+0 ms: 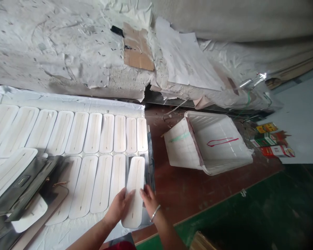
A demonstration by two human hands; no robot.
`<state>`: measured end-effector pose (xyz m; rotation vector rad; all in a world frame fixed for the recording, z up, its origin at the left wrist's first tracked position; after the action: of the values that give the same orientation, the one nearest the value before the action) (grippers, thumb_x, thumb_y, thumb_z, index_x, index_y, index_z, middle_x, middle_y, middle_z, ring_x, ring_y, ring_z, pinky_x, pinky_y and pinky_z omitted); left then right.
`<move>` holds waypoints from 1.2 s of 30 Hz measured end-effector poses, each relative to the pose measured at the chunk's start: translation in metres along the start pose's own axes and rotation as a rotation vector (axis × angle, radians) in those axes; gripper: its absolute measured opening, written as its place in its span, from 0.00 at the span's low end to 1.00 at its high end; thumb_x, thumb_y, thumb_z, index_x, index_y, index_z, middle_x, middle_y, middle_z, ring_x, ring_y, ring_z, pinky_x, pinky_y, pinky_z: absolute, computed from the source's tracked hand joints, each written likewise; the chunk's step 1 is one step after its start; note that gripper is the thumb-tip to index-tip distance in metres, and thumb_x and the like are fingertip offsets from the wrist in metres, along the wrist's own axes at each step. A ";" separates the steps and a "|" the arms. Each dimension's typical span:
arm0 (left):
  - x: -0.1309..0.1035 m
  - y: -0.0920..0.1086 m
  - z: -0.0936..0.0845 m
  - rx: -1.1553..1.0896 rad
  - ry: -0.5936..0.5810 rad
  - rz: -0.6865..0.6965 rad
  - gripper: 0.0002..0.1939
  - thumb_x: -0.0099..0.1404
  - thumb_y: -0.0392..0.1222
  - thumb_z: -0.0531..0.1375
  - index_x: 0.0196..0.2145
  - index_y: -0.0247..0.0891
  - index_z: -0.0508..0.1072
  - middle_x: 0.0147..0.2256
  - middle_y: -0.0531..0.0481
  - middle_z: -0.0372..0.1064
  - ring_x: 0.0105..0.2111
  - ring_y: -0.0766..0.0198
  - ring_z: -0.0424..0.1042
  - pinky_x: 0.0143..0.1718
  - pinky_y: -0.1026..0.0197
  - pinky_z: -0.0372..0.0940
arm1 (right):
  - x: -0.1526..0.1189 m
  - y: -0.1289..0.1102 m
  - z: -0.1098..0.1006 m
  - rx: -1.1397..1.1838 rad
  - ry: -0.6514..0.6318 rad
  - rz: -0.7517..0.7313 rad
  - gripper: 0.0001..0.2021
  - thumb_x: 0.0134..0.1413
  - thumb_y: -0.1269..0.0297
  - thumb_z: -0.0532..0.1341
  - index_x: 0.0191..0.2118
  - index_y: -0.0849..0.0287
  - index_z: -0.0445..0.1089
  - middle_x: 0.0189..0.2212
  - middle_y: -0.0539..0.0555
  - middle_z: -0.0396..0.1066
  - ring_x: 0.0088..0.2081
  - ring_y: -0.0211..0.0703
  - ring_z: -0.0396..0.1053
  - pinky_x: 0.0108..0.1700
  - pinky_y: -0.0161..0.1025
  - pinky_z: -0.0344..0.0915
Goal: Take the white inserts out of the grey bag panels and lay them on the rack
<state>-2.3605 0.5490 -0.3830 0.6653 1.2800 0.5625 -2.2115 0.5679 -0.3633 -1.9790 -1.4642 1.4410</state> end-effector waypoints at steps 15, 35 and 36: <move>0.092 -0.028 -0.029 0.421 0.049 -0.197 0.12 0.64 0.43 0.53 0.26 0.35 0.66 0.18 0.52 0.61 0.19 0.64 0.64 0.20 0.64 0.58 | 0.089 0.022 0.018 -0.271 -0.065 0.075 0.14 0.56 0.68 0.56 0.21 0.57 0.56 0.17 0.43 0.50 0.23 0.35 0.53 0.26 0.32 0.51; 0.079 -0.011 -0.033 0.703 0.042 -0.252 0.21 0.64 0.48 0.53 0.17 0.36 0.66 0.19 0.47 0.70 0.22 0.62 0.70 0.30 0.62 0.63 | 0.095 0.011 0.024 -0.708 -0.178 0.141 0.12 0.59 0.58 0.58 0.34 0.60 0.75 0.37 0.60 0.77 0.38 0.47 0.73 0.36 0.37 0.62; 0.080 -0.011 -0.033 0.732 0.037 -0.251 0.22 0.65 0.48 0.53 0.17 0.36 0.66 0.18 0.46 0.69 0.22 0.62 0.70 0.30 0.61 0.62 | 0.096 0.010 0.024 -0.716 -0.186 0.147 0.13 0.59 0.58 0.58 0.35 0.60 0.75 0.37 0.61 0.77 0.39 0.48 0.73 0.36 0.37 0.63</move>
<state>-2.3763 0.6029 -0.4493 1.0721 1.5824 -0.1248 -2.2278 0.6367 -0.4335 -2.4356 -2.1893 1.2898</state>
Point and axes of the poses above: each hand's wrist, its own x-axis towards the middle knuckle, its own z-axis out of the palm, y = z × x, the point moved 6 cm from there along x, towards the middle knuckle
